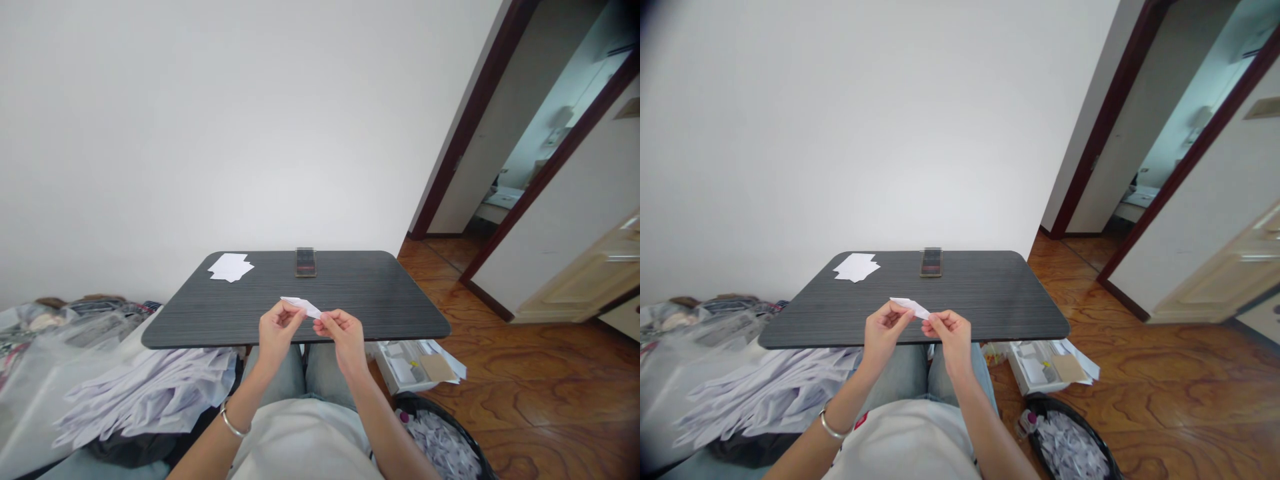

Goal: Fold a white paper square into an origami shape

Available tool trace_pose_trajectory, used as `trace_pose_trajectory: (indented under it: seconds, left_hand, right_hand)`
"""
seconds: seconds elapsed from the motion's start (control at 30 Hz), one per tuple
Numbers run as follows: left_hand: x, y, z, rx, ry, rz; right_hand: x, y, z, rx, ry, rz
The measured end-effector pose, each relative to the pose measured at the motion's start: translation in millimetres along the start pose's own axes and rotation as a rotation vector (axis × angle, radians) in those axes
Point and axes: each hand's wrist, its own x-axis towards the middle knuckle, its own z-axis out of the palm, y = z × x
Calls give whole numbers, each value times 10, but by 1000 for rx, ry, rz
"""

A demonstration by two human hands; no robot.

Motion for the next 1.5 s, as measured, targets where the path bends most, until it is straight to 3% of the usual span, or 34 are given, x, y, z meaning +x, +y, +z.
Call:
trace_pose_trajectory:
  seconds: [0.23,0.53,0.93,1.23,1.37,1.5]
  left_hand:
    - [-2,-17,-5,18,-14,18]
    - [-38,3,-76,319,-43,195]
    - [12,-65,-67,138,-18,50]
    - [55,-57,-79,-26,-11,-81]
    - [60,-79,-108,-26,-13,-87]
    - [76,-96,-125,-5,-6,-59]
  right_hand:
    - [22,8,2,41,4,32]
    - [66,66,-72,-18,-111,73]
    - [61,75,-73,-17,-103,75]
    - [57,15,-100,-61,-165,97]
    - [72,14,-143,-71,-221,112]
    - [98,27,-164,-74,-193,121]
